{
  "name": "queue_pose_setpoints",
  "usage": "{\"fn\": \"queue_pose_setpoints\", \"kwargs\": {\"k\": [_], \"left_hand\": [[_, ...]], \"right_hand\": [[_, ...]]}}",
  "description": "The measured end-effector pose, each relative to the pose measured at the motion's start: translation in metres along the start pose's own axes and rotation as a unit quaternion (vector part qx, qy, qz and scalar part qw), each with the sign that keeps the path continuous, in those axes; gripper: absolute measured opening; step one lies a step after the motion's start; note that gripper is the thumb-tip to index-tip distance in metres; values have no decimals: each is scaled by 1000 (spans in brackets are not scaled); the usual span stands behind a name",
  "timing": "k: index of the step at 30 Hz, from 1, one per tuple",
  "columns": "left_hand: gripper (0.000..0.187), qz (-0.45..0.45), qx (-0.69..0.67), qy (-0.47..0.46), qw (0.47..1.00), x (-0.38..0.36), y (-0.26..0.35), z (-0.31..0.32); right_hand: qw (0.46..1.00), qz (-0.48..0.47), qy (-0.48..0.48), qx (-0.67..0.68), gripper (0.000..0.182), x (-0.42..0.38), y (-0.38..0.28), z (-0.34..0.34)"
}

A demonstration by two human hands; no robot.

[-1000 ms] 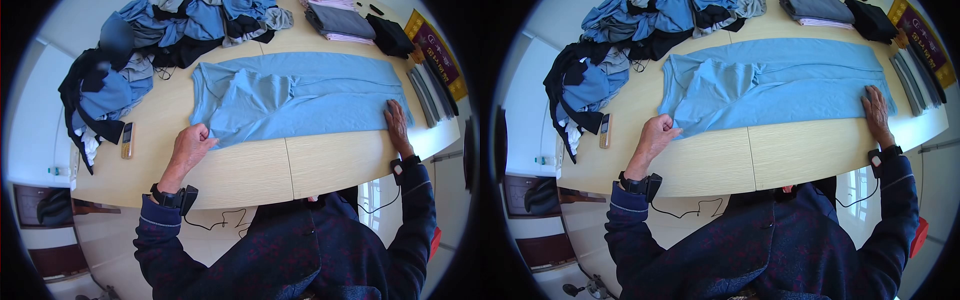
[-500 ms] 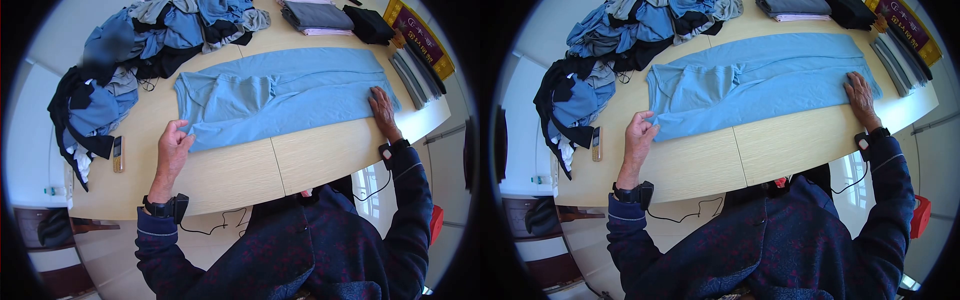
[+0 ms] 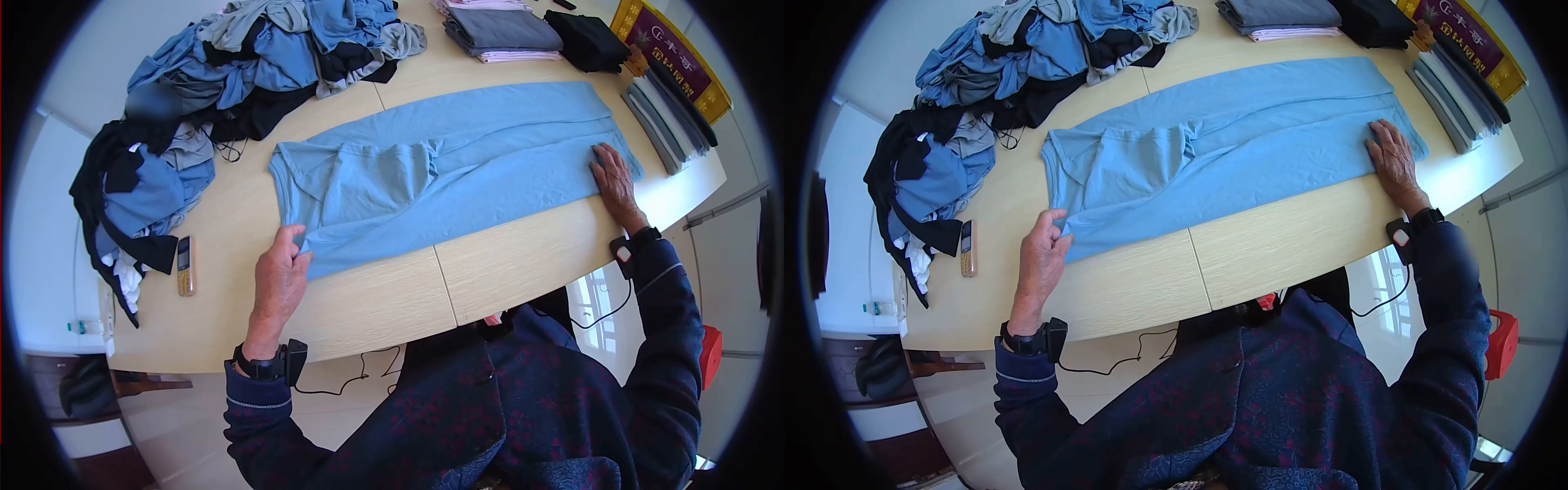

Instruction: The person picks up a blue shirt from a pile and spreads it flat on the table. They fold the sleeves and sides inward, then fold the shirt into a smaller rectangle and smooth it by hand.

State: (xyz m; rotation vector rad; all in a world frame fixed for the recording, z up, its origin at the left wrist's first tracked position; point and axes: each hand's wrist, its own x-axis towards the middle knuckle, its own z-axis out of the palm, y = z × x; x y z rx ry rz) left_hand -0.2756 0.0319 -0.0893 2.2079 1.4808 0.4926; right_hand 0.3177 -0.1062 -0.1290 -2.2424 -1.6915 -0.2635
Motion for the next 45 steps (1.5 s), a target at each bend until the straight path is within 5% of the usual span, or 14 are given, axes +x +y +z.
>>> {"fn": "queue_pose_setpoints", "kwargs": {"k": [6,9,13,18,21,30,36,39,42,45], "left_hand": [[46,49,31,50,997,-14,6,10],[48,83,46,98,991,-26,25,1],[53,244,107,158,951,-43,33,5],[81,250,121,15,961,-57,34,20],[83,251,151,13,956,-59,31,24],[86,261,155,43,952,-56,22,31],[87,254,150,39,955,-57,21,33],[83,252,144,47,956,-56,23,31],[82,253,143,48,956,-56,24,30],[83,250,144,46,956,-57,23,31]], "right_hand": [[995,56,-75,-15,43,23,-7,-11],[998,-45,3,47,46,36,-48,2],[972,-168,-61,150,48,50,-154,-9],[938,-268,-89,200,45,80,-243,-9],[930,-285,-113,205,43,99,-270,8],[932,-280,-218,76,30,122,-324,26],[909,-345,-129,194,24,116,-327,25],[882,-344,-173,273,22,110,-331,13],[887,-229,-234,327,27,104,-339,6],[895,-216,-232,313,26,110,-341,20]]}}
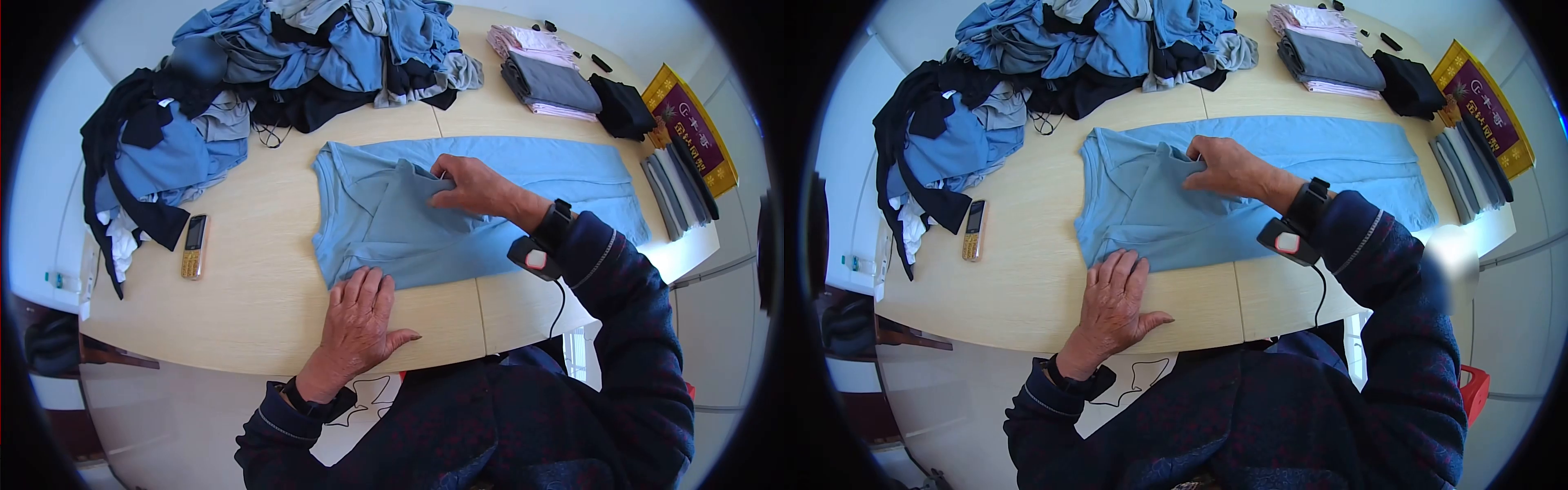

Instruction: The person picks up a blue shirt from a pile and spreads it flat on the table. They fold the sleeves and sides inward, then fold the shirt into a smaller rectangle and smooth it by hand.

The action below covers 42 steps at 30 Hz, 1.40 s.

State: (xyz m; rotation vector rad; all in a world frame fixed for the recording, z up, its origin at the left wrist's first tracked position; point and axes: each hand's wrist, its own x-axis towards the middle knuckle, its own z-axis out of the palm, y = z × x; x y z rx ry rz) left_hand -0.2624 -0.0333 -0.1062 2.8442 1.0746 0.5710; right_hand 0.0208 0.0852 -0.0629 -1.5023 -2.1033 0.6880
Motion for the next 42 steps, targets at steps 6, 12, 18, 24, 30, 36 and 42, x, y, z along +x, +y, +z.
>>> {"fn": "queue_pose_setpoints", "kwargs": {"k": [6,12,18,24,30,36,42], "left_hand": [[82,0,-2,4,1000,0,0,0],[82,-1,-4,5,1000,0,0,1],[85,0,-1,-4,1000,-1,-2,2],[82,-3,-4,4,1000,0,0,0],[82,-5,-10,1,1000,1,0,-1],[83,-4,-17,-5,1000,0,-1,0],[83,-5,-19,-2,1000,-1,-3,2]], "right_hand": [[997,-31,-57,-50,22,12,7,-2],[996,-14,65,-64,18,-15,3,-10],[978,41,-21,-205,21,-11,15,-14],[976,-99,72,-182,23,16,1,-17],[940,-216,37,-263,18,48,14,17],[933,-186,24,-306,6,57,20,26],[944,-214,63,-244,9,41,9,9]]}}
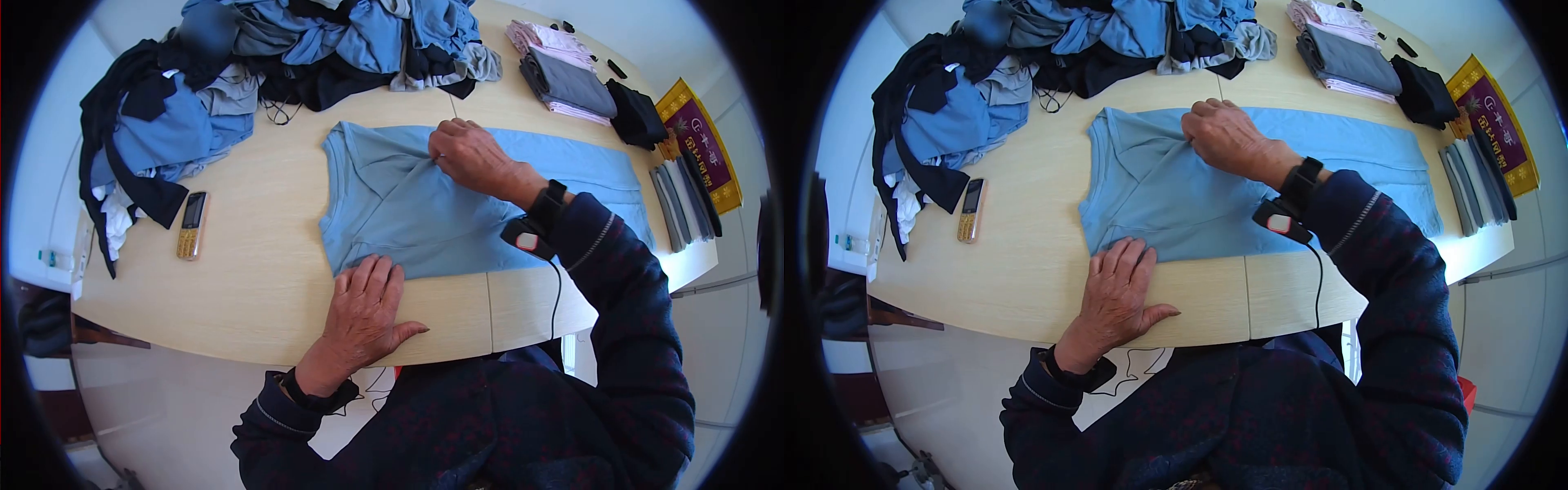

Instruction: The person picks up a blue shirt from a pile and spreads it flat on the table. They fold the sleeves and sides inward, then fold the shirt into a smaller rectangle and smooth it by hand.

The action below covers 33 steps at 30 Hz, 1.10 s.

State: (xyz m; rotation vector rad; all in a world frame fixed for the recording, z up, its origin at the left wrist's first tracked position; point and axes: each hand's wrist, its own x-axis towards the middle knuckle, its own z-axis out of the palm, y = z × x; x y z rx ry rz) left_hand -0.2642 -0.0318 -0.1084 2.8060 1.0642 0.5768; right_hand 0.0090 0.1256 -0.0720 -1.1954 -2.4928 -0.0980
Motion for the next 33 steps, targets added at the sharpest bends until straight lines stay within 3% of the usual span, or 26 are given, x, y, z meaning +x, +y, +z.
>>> {"fn": "queue_pose_setpoints", "kwargs": {"k": [6,9,15,18,21,24,27,30,33], "left_hand": [[84,1,2,7,1000,-1,0,0],[83,1,2,6,1000,0,0,0],[81,-6,14,10,1000,2,3,-1],[82,-4,9,6,1000,1,3,0],[83,-1,11,1,1000,1,3,1],[81,3,11,1,1000,3,5,-3],[83,3,16,-8,1000,2,4,-2],[83,2,31,-15,999,2,7,-3],[82,-2,24,-12,1000,2,9,-2]], "right_hand": [[994,7,104,8,15,-6,-15,-28],[993,30,108,-22,15,-5,-7,-12],[993,105,12,-53,12,6,-3,31],[986,97,91,101,15,-2,3,1],[969,60,185,154,18,-29,-1,-26],[977,59,128,159,21,-73,-21,-34],[999,42,-30,12,28,-111,-30,-14],[994,57,77,52,37,-121,-39,-20],[990,16,84,109,40,-140,-62,-33]]}}
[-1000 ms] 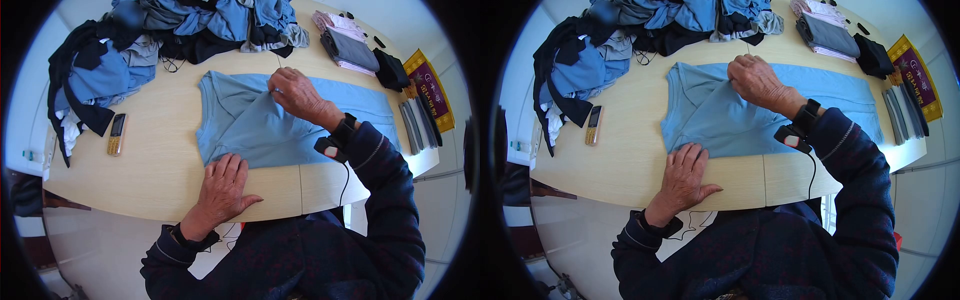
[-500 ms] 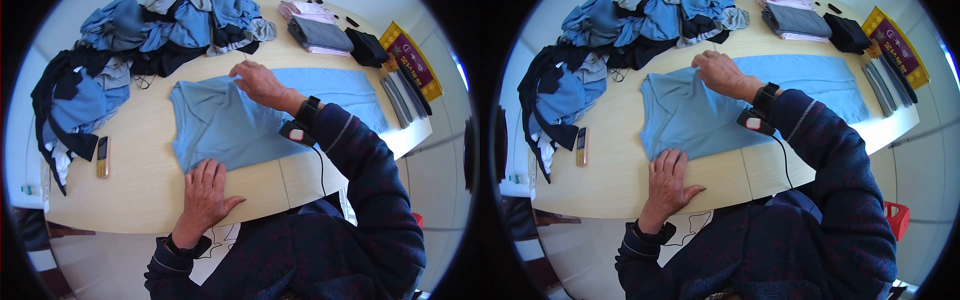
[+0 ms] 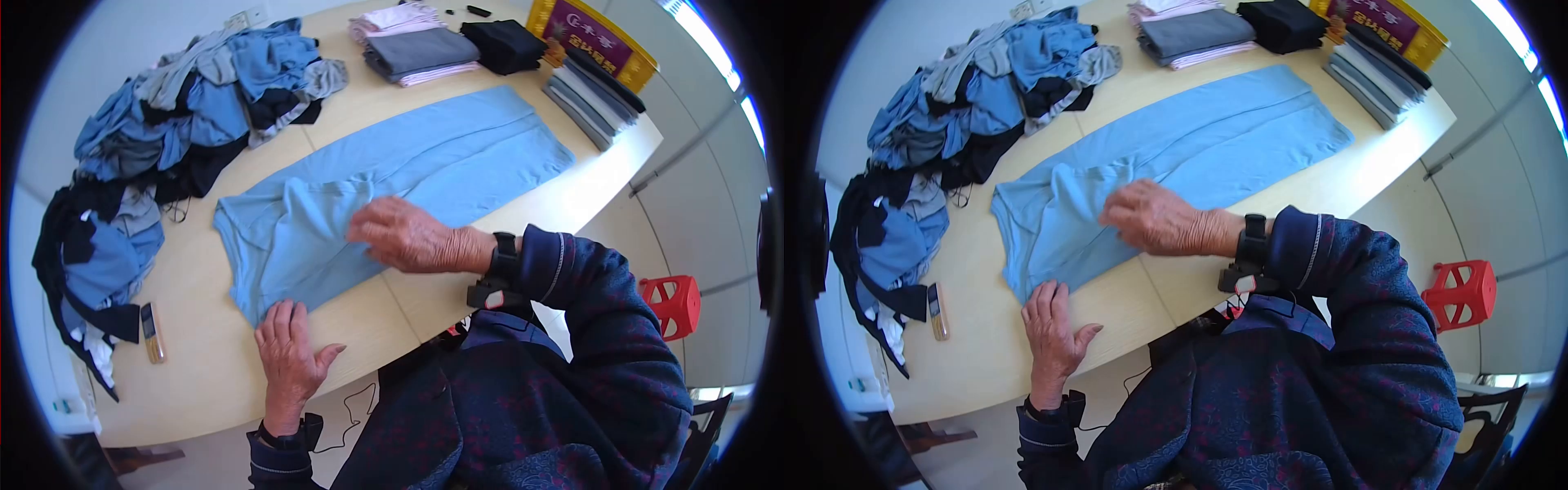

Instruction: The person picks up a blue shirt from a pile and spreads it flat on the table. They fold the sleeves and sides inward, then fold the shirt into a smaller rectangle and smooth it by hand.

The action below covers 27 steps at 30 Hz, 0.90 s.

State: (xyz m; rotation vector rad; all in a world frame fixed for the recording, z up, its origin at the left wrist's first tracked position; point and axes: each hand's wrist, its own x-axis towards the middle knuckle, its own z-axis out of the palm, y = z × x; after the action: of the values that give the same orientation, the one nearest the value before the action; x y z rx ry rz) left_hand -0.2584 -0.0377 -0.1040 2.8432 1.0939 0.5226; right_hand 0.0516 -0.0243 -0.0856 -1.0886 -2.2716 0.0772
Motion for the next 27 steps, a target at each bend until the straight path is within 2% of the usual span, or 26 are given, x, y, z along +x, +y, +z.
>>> {"fn": "queue_pose_setpoints", "kwargs": {"k": [5,6,14,20,27], "left_hand": [[79,-4,1,0,1000,0,2,1],[78,-6,0,0,1000,-1,3,1],[67,-51,8,-4,999,17,24,-5],[62,95,-28,-19,995,102,86,-3],[47,88,-31,-21,995,196,103,40]], "right_hand": [[999,18,-28,30,37,-53,-4,-11],[999,21,2,28,30,-61,-6,-20],[991,117,29,-55,29,-148,20,-82],[971,223,39,-80,31,-185,62,-120],[956,255,76,-123,31,-208,113,-152]]}}
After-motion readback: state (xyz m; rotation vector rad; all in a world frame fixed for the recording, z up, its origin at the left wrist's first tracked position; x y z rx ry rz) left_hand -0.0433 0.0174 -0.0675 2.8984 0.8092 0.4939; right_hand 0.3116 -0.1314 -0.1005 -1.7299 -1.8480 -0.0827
